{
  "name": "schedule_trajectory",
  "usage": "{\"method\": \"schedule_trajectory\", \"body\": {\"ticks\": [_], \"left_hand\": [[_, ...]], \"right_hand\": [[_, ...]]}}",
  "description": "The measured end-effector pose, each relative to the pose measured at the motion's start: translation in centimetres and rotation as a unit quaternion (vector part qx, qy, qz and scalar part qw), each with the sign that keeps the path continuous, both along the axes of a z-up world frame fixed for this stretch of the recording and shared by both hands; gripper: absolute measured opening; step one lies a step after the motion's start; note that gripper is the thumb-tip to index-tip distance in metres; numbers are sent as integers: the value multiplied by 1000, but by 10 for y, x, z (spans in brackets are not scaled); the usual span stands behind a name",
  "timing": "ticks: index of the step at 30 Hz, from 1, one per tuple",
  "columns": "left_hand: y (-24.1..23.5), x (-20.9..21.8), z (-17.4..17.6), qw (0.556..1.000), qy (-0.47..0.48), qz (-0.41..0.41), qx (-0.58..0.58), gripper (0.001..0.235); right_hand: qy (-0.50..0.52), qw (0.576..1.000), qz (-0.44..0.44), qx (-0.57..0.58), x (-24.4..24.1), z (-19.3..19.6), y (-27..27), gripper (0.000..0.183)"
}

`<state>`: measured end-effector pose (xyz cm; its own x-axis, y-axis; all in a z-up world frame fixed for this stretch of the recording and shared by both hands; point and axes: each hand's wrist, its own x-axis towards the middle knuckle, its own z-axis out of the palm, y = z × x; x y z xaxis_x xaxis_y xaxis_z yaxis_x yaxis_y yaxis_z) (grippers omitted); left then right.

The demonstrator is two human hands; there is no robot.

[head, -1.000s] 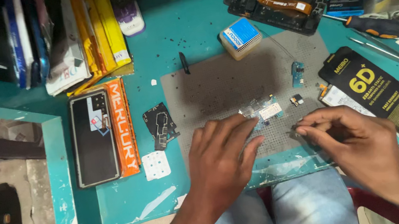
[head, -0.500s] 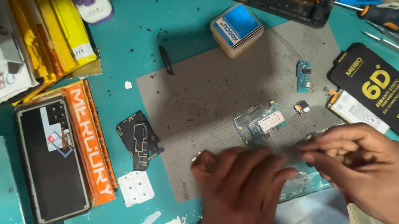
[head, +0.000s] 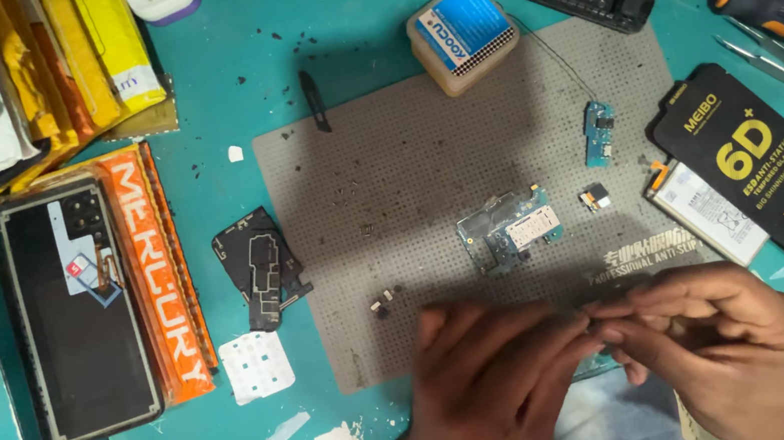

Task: The person handles a small electronic component and then uses a soldering iron to work on a circuit board placed on a gray anti-static mat. The workspace contains various phone parts and tools.

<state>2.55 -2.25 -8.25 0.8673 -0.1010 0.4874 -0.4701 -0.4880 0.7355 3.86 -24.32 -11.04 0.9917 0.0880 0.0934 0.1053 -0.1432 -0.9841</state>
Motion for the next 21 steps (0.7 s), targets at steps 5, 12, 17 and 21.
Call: {"method": "schedule_trajectory", "body": {"ticks": [5, 12, 17, 21], "left_hand": [[-2, -3, -2, 1000, -19, -5, -8, 25], [-5, -1, -9, 998, 12, -23, -64, 28], [-11, -9, -14, 992, 58, -25, -112, 27], [-22, -10, -16, 977, 127, -18, -170, 23]], "right_hand": [[1, 1000, 8, -23, 1, 0, -3, 30], [30, 998, 0, -58, -7, -8, -8, 35], [49, 998, 15, -24, -8, -9, -10, 37], [81, 996, 44, 1, -6, -5, -14, 40]]}}
